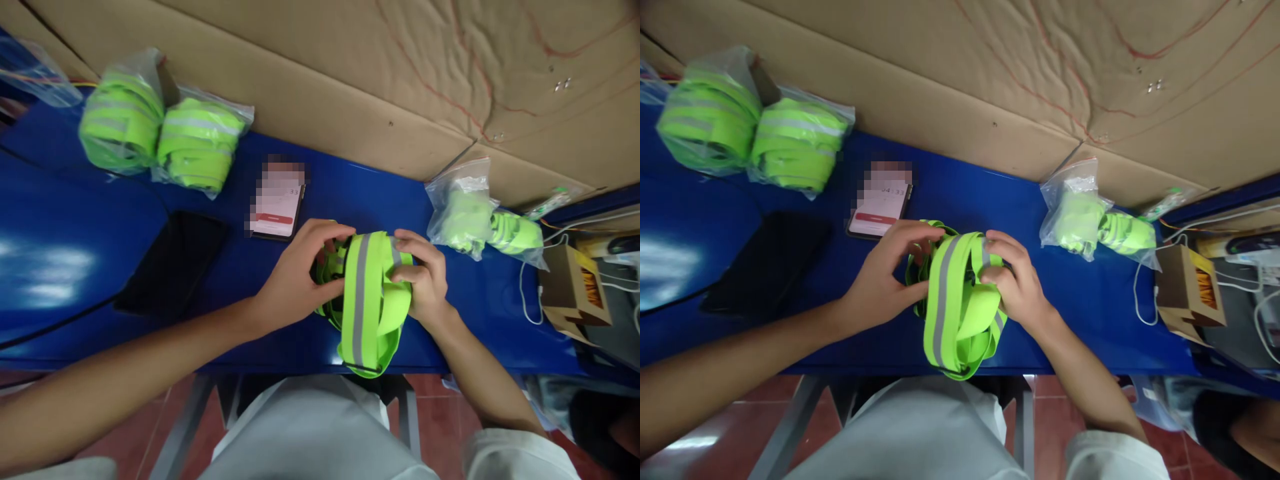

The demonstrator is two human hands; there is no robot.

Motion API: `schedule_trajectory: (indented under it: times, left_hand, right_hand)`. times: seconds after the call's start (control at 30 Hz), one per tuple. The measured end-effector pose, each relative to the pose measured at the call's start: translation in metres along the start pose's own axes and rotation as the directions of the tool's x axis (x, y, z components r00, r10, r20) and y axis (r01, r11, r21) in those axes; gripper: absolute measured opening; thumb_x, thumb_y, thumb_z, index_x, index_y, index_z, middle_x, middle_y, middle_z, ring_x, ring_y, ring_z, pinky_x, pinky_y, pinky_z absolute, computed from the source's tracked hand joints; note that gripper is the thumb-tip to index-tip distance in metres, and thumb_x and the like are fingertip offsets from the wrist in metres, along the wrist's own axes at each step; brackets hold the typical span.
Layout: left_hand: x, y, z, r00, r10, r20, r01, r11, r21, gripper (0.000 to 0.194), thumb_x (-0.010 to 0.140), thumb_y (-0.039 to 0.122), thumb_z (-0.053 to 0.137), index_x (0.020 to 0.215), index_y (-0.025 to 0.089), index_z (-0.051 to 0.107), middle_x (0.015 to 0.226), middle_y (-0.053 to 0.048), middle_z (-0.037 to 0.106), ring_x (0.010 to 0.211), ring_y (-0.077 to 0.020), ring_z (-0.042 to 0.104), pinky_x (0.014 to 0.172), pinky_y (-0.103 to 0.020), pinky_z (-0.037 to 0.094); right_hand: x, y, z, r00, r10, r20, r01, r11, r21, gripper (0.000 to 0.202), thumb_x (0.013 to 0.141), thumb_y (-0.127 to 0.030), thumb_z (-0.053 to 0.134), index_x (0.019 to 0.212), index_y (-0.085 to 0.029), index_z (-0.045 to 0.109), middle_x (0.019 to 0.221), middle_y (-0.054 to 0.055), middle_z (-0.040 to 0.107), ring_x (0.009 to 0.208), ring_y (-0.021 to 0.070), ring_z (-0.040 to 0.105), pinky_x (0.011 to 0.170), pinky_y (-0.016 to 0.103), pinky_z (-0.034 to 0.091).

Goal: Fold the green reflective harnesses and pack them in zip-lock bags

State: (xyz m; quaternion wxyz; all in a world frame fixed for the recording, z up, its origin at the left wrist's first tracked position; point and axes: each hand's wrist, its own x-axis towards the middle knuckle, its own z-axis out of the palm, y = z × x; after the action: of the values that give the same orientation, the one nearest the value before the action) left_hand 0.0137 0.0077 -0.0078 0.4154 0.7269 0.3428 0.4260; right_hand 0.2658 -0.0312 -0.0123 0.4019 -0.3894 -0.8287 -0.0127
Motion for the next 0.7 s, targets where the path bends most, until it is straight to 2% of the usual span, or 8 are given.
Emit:
schedule_trajectory:
  times: [0.07,0.2,0.3,0.37,0.47,0.53,0.6,0.7]
  left_hand:
    - [-0.001,0.000,0.000,1.000,0.023,-0.012,-0.022,0.998,0.052,0.045,0.082,0.025,0.085,0.122,0.024,0.064,0.121,-0.006,0.065,0.104,-0.0182,0.064,0.088,-0.029,0.053]
    - [-0.001,-0.001,-0.001,0.992,0.054,0.111,-0.070,0.987,0.148,0.039,0.083,0.020,0.081,0.119,0.025,0.067,0.128,-0.006,0.068,0.120,-0.0239,0.065,0.106,-0.036,0.050]
    - [-0.003,0.003,0.000,0.991,-0.060,0.121,0.048,0.994,0.099,0.047,0.081,0.017,0.078,0.125,0.027,0.063,0.126,-0.004,0.071,0.114,-0.0223,0.068,0.100,-0.033,0.053]
    - [-0.005,0.004,0.001,0.986,-0.135,0.094,0.131,0.990,0.051,0.051,0.079,0.023,0.082,0.126,0.027,0.061,0.120,-0.003,0.072,0.107,-0.0215,0.070,0.095,-0.032,0.054]
    - [-0.010,0.002,0.004,0.982,-0.177,0.067,0.174,0.984,0.043,0.053,0.080,0.026,0.082,0.129,0.027,0.060,0.126,-0.004,0.070,0.108,-0.0224,0.070,0.097,-0.035,0.055]
    - [-0.011,-0.003,0.005,0.990,-0.125,0.068,0.123,0.991,0.045,0.049,0.085,0.025,0.078,0.130,0.028,0.058,0.132,-0.005,0.067,0.118,-0.0238,0.067,0.103,-0.038,0.054]
    - [-0.011,-0.009,0.006,0.998,-0.008,0.062,0.006,0.999,0.036,0.047,0.089,0.028,0.077,0.130,0.029,0.056,0.136,-0.007,0.063,0.128,-0.0250,0.062,0.108,-0.042,0.052]
    - [-0.007,-0.014,0.007,0.986,0.164,0.028,-0.165,0.985,0.054,0.048,0.089,0.025,0.077,0.131,0.027,0.055,0.137,-0.009,0.059,0.131,-0.0242,0.058,0.111,-0.041,0.052]
  right_hand:
    - [0.000,-0.003,0.002,1.000,-0.018,-0.007,0.019,0.999,0.038,0.012,0.098,-0.017,0.059,0.100,-0.029,0.057,0.127,0.004,0.058,0.134,0.0289,0.060,0.105,0.053,0.060]
    - [0.001,-0.006,0.002,0.996,0.021,0.086,-0.026,0.999,0.047,0.016,0.098,-0.014,0.059,0.103,-0.029,0.058,0.128,0.006,0.058,0.136,0.0286,0.060,0.107,0.051,0.059]
    - [0.007,-0.004,-0.007,0.985,0.018,0.173,-0.034,0.996,0.088,0.031,0.095,-0.014,0.063,0.122,-0.029,0.057,0.124,0.009,0.061,0.131,0.0284,0.063,0.104,0.049,0.060]
    - [0.014,-0.004,-0.017,0.957,0.019,0.290,-0.038,0.998,0.058,0.050,0.094,-0.015,0.064,0.140,-0.029,0.051,0.124,0.010,0.063,0.128,0.0286,0.064,0.110,0.054,0.055]
    - [0.023,-0.015,-0.030,0.872,0.075,0.485,-0.094,0.996,0.014,0.081,0.091,-0.043,0.075,0.159,-0.025,0.035,0.148,0.017,0.054,0.143,0.0353,0.052,0.121,0.063,0.040]
    - [0.025,-0.026,-0.032,0.873,0.019,0.488,-0.057,0.996,0.063,0.095,0.082,-0.068,0.077,0.158,-0.024,0.040,0.159,0.020,0.044,0.151,0.0390,0.042,0.123,0.062,0.036]
    - [0.026,-0.035,-0.028,0.893,-0.088,0.442,0.054,0.995,0.089,0.074,0.086,-0.065,0.075,0.146,-0.028,0.054,0.153,0.014,0.055,0.146,0.0341,0.050,0.123,0.057,0.035]
    - [0.025,-0.037,-0.024,0.901,-0.116,0.419,0.104,0.993,0.051,0.027,0.101,-0.031,0.068,0.128,-0.028,0.064,0.117,0.000,0.078,0.114,0.0201,0.071,0.117,0.048,0.038]
